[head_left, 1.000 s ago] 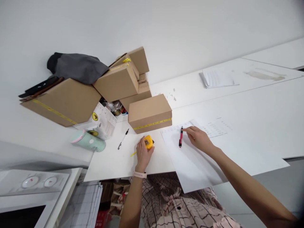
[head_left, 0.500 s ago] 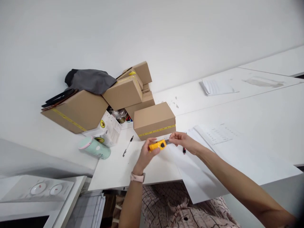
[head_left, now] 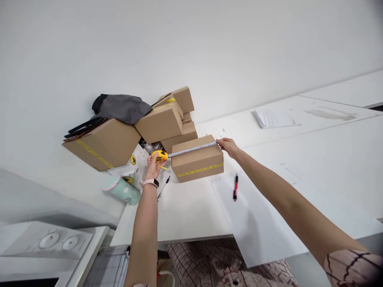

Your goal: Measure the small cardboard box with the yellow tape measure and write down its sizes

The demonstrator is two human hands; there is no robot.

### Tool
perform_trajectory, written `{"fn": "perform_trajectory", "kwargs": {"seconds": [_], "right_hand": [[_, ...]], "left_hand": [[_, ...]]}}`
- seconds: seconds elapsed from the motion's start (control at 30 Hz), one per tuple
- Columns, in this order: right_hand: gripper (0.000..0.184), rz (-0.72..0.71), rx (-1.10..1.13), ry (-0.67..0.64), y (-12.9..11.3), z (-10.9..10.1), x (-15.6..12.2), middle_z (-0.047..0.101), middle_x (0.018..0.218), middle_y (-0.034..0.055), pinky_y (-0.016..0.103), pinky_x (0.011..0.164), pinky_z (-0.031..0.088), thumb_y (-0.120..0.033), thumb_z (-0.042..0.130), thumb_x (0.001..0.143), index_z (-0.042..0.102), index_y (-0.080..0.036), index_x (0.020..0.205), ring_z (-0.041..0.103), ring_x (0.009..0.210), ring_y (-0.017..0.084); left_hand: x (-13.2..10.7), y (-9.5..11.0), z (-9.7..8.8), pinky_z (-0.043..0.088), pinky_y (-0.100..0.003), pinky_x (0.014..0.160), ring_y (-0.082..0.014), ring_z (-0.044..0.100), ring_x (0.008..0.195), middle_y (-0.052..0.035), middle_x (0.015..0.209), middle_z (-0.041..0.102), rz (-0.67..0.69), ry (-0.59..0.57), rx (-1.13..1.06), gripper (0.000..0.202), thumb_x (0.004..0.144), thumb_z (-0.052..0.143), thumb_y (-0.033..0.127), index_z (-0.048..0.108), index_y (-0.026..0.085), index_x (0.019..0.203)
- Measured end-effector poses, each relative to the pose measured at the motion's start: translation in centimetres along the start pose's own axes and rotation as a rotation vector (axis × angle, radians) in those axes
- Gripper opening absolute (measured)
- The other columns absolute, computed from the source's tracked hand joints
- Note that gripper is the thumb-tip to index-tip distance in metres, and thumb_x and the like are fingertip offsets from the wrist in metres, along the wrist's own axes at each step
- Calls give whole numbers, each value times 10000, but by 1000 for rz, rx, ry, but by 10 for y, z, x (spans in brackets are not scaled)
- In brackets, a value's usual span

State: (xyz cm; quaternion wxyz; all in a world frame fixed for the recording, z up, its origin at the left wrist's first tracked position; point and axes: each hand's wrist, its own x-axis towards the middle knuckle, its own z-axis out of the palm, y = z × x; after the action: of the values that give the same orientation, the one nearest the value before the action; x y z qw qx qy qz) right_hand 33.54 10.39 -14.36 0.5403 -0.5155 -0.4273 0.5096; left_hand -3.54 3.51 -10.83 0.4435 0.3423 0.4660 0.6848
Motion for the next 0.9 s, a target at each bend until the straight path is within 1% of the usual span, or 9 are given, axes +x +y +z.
{"fn": "perform_trajectory", "kwargs": {"seconds": [0.1,0.23,0.37,0.47,0.53,0.67,0.77,0.83,0.9], "right_hand": [[231,-20,-50,32,8,8,-3,570,731,-13,225,578,429,-287,747,740,538,-190,738,510,650,102],[261,17,-148,47,12,12,-8,649,878,33,230,580,452,-360,741,740,569,-193,846,580,747,141],[284,75,-177,39,12,12,-11,688,975,82,247,581,479,-422,717,765,589,-188,860,619,802,177],[285,81,-235,40,8,11,-13,701,982,95,259,594,489,-450,695,790,602,-185,838,632,808,187],[306,65,-355,48,4,10,-14,704,906,92,277,609,482,-484,671,809,601,-189,770,633,780,195],[348,-17,-777,115,-8,13,-16,674,759,86,324,652,442,-479,616,844,583,-200,639,624,760,229],[289,-16,-839,137,-18,13,-17,665,758,75,329,663,424,-425,610,851,598,-199,672,601,731,215],[279,-54,-716,142,-28,9,-16,644,743,58,312,645,413,-419,596,866,591,-195,700,562,690,185],[289,-154,-517,150,-42,5,-14,611,730,39,289,624,401,-443,581,886,577,-194,740,516,664,157]], "left_hand": [[2,-14,1,596,-436,783,-195,714,738,-15,918,681,-63,43,-13,450,783,752,351,449,246,1099],[4,-23,5,608,-430,770,-212,727,764,-31,960,669,-84,72,-46,450,812,730,342,427,259,1135],[5,-27,5,616,-407,757,-216,732,803,-34,1004,654,-70,86,-72,441,823,716,349,430,278,1151],[7,-28,2,623,-413,746,-220,732,809,-29,1001,656,-72,86,-72,422,815,723,342,445,283,1126],[8,-28,1,626,-418,744,-223,731,813,-33,987,664,-72,77,-67,392,808,729,333,470,274,1097],[6,-22,5,622,-406,750,-218,724,793,-57,933,693,-63,44,-46,307,779,753,297,552,216,996],[-8,-8,9,607,-385,814,-198,717,815,-40,898,706,-10,34,-51,323,727,801,276,573,193,942],[-31,2,9,593,-400,868,-205,714,876,-29,922,717,36,23,-66,366,694,831,287,577,194,940],[-68,6,7,577,-450,909,-247,710,957,-51,991,727,51,-27,-79,405,666,855,305,591,186,949]]}}
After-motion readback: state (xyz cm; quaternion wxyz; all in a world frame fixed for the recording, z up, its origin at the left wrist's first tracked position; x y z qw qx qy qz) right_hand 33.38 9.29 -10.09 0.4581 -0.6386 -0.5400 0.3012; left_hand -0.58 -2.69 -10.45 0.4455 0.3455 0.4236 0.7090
